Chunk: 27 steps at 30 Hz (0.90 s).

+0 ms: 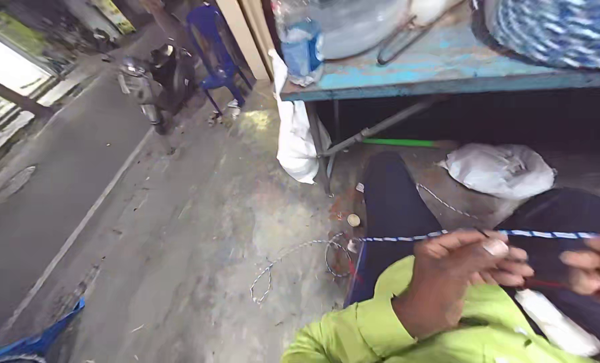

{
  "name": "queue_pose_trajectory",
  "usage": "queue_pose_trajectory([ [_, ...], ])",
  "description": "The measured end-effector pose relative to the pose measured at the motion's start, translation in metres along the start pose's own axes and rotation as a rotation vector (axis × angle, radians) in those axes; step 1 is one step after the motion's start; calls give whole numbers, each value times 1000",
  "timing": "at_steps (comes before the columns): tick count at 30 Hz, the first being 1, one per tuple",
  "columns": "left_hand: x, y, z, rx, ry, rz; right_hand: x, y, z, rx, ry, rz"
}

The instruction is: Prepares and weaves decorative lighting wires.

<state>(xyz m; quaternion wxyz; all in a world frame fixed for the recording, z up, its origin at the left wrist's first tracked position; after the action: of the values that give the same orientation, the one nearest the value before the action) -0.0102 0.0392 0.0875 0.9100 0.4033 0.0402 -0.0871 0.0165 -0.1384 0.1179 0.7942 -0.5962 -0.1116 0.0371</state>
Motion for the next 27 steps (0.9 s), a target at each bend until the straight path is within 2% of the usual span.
queue_pose_trajectory([
  [4, -2, -13, -8, 109, 10, 75, -12, 7, 6, -55, 132, 27],
  [12, 4, -14, -15, 238, 9, 196, -9, 17, 13, -4, 107, 66],
  [15, 2, -15, -12, 301, -28, 236, -12, 19, 17, -64, 92, 10],
  [20, 0, -16, -10, 315, 10, 211, -16, 22, 26, -256, 65, -147],
  [23, 0, -14, -9, 265, -7, 182, -15, 22, 24, -255, 46, -197],
  [27, 1, -12, -10, 328, -25, 217, -16, 24, 23, -273, 47, -239],
])
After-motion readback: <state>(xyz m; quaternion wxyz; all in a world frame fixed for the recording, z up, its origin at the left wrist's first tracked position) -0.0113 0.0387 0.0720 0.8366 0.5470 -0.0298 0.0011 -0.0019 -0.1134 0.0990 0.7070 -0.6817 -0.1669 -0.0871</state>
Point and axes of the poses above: each hand's wrist, its own x-axis towards the middle knuckle, its own z-axis out of the palm, y = z × x, the point moved 3 cm from there along x, towards the middle knuckle, and after that the axes turned 9 degrees about x, right-handed, at the moved point
